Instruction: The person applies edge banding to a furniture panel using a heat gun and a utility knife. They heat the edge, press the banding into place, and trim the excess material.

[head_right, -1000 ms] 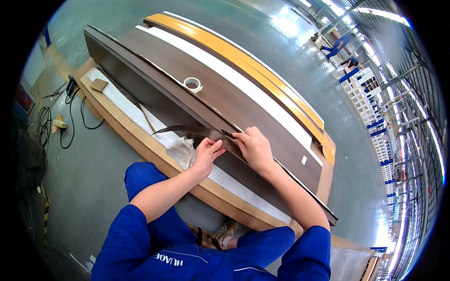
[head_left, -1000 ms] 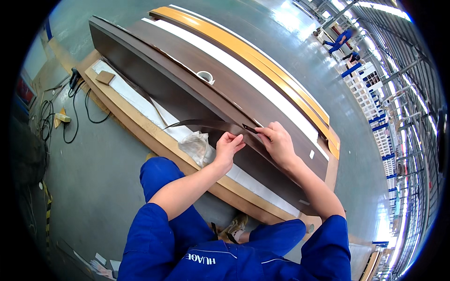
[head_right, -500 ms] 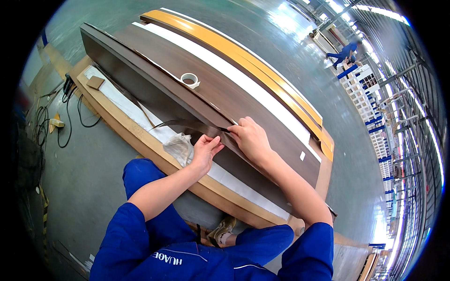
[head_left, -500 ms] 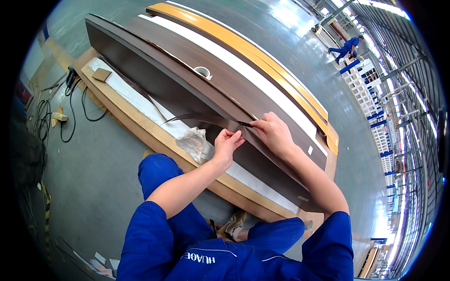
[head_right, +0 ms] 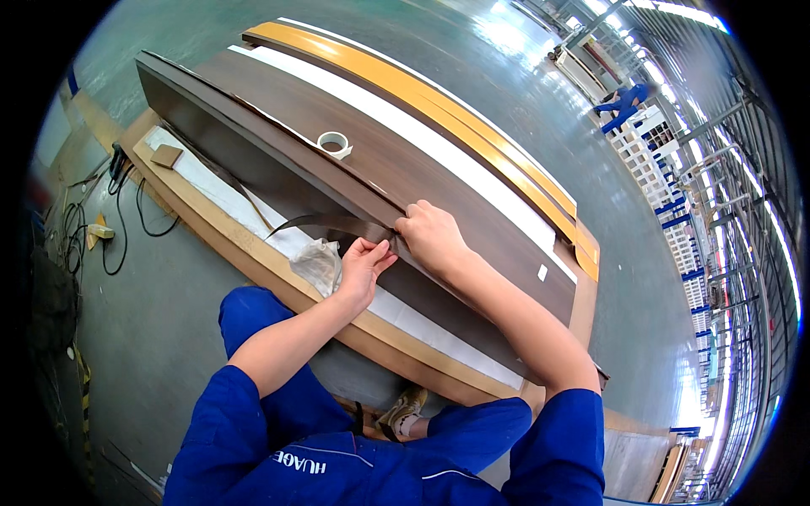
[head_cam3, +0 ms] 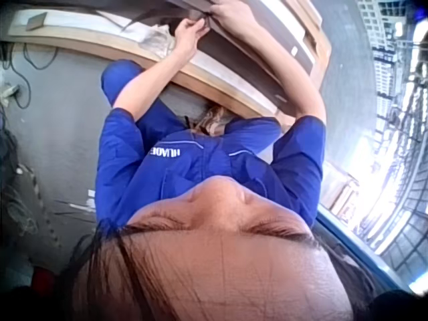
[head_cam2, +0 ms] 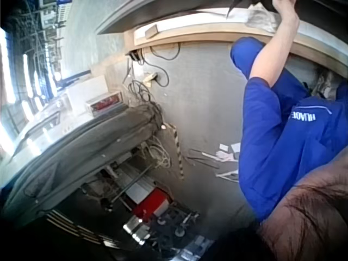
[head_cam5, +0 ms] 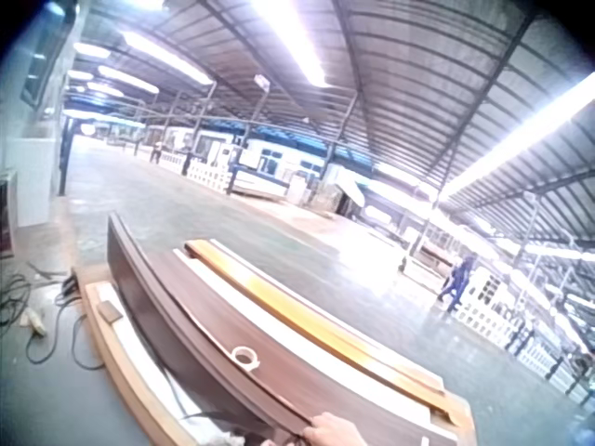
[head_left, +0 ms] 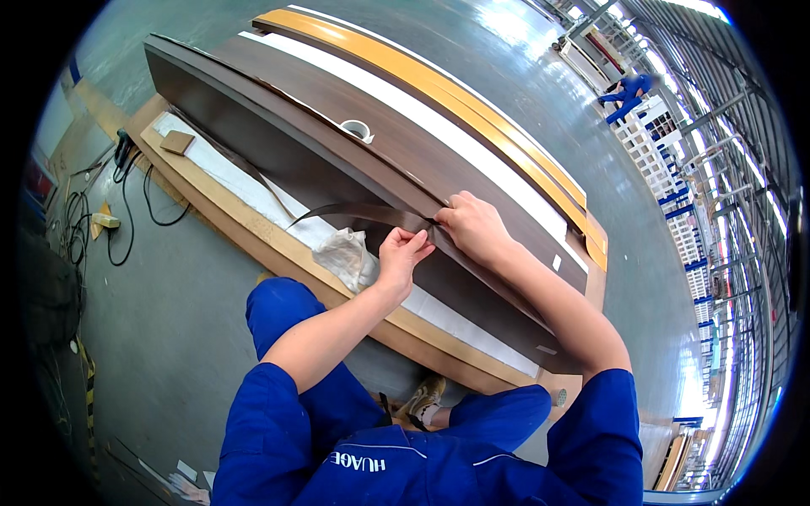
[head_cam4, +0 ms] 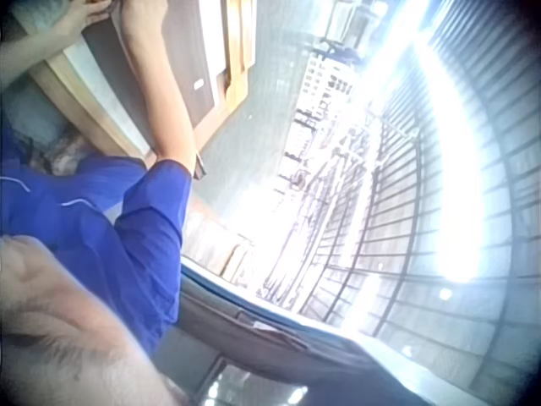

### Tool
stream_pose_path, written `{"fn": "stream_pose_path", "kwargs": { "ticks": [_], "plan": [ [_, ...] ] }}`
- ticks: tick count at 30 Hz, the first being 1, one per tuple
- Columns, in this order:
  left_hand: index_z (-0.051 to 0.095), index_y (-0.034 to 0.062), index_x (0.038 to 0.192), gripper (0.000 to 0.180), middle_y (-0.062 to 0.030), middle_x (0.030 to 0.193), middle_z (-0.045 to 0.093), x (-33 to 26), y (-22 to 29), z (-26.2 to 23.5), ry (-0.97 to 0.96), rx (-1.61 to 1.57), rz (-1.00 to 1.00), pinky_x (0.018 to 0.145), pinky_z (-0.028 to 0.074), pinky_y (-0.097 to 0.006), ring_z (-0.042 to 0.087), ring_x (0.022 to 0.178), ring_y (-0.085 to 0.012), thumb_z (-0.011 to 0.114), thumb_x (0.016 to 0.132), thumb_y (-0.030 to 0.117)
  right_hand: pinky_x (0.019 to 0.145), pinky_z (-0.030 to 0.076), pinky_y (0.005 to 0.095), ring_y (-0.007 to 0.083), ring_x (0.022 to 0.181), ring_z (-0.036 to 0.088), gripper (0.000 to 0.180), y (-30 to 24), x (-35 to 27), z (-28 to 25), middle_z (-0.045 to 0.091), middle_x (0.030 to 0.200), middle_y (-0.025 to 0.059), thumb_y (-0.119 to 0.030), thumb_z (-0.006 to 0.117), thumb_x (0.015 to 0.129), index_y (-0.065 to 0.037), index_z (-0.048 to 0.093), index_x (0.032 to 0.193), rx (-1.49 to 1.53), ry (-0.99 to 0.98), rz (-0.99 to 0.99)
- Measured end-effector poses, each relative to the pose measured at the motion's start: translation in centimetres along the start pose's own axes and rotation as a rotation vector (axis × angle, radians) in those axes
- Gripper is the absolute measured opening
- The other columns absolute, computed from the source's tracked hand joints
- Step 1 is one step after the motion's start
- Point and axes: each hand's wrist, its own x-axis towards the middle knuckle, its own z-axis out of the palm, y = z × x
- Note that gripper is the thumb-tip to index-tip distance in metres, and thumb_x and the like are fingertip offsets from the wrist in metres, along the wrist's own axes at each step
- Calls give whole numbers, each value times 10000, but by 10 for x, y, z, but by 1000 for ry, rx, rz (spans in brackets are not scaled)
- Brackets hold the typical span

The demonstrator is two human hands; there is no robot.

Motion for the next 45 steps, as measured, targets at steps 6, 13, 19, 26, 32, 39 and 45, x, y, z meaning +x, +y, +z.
{"fn": "stream_pose_path", "kwargs": {
  "ticks": [6, 13, 19, 26, 32, 39, 45],
  "plan": [
    [481, 41, 794, 139, -47, 769, 546, -1, 4, 2, -7, -6, -16, 723, 553, -281, 563, 703, -119, 608, 849, 50, 680, 490, 359, 262, 822, 569, 107, -1, 0, -3, 587, 765, 105, -88, 563, 709, -60, 656, 752, -17, -36, 0],
    [474, 41, 792, 146, -46, 771, 536, -3, 5, 2, -35, -24, -10, 733, 557, -286, 558, 707, -118, 608, 849, 49, 670, 496, 366, 264, 817, 582, 112, -1, -3, -4, 599, 769, 107, -89, 562, 717, -65, 661, 762, -22, -44, 8],
    [471, 42, 788, 151, -46, 772, 536, -4, 6, 3, -21, -18, -9, 727, 560, -286, 558, 706, -118, 609, 848, 49, 664, 496, 369, 264, 807, 584, 116, 1, -6, -4, 598, 758, 105, -91, 553, 723, -68, 662, 759, -22, -49, 8],
    [476, 58, 786, 149, -34, 770, 537, -5, 6, 2, -27, -9, -9, 767, 545, -292, 567, 724, -123, 609, 852, 64, 679, 490, 363, 264, 815, 575, 118, 5, -11, -6, 589, 748, 101, -94, 549, 725, -66, 659, 762, -24, -62, -17],
    [471, 52, 785, 161, -37, 765, 527, -5, 6, 2, -22, 6, -7, 753, 549, -285, 563, 716, -120, 619, 845, 66, 697, 483, 357, 263, 834, 568, 119, 7, -22, -11, 584, 759, 103, -90, 544, 736, -66, 657, 765, -26, -110, 7],
    [473, 50, 794, 155, -40, 776, 532, -6, 5, 0, -27, 29, 9, 745, 549, -277, 563, 721, -119, 619, 845, 66, 698, 481, 356, 260, 839, 561, 122, 14, -37, -13, 581, 774, 100, -82, 543, 736, -72, 660, 771, -40, -168, 16],
    [476, 47, 799, 147, -47, 779, 540, -6, 5, -1, -29, 24, 24, 730, 554, -279, 567, 717, -121, 616, 843, 55, 703, 484, 363, 257, 846, 560, 117, 21, -55, -15, 584, 780, 98, -77, 541, 736, -72, 655, 759, -59, -199, 29]
  ]
}}
